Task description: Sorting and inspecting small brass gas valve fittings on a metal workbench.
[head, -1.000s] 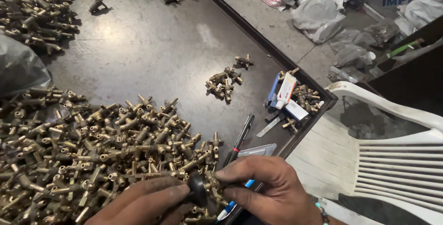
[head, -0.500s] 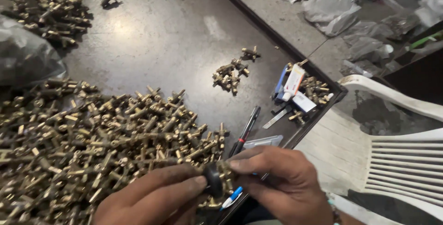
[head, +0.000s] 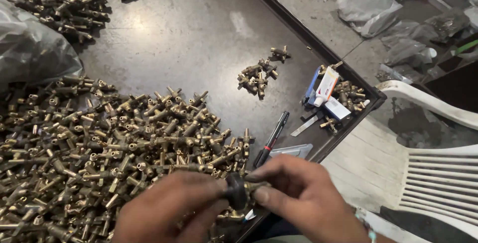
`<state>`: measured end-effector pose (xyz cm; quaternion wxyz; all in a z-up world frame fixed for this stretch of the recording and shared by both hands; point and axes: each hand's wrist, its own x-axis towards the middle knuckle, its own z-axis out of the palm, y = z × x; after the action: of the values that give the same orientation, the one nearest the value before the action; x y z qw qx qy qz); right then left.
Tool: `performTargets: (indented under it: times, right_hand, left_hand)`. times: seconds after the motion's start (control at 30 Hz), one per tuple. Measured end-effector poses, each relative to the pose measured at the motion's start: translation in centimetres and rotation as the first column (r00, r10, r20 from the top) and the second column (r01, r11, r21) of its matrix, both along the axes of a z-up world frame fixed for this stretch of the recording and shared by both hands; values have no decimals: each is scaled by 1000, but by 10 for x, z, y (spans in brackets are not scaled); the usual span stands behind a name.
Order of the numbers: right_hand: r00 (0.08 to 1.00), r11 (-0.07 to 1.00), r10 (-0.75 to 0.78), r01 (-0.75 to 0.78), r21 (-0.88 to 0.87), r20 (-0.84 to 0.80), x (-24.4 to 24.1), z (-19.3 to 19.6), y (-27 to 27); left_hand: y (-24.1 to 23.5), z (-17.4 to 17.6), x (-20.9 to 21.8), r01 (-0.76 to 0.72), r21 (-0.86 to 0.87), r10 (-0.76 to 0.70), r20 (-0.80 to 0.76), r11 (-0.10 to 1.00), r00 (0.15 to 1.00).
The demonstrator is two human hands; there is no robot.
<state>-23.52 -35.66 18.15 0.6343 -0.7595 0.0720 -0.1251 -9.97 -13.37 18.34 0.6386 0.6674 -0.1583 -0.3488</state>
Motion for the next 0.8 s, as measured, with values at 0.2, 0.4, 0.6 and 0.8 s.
performTargets:
  times: [0.2,0.4,0.6,0.8]
  right_hand:
    - [948,718,212,13,696,-236,31,-1,9]
    - [995,957,81,-93,274,57,85,12,8]
    - [902,598,-432,295,-745,11,121,-20,-63]
    - [833,576,-496,107,-810,-243,133,-33,-84]
  left_hand:
    - [27,11,11,130,135,-188,740,982,646]
    - [116,-34,60,-352,123,107,816,928,568]
    - [101,-3,46,-516,290,134,760,806,636]
    - [42,29,23,-369,160,49,867,916,496]
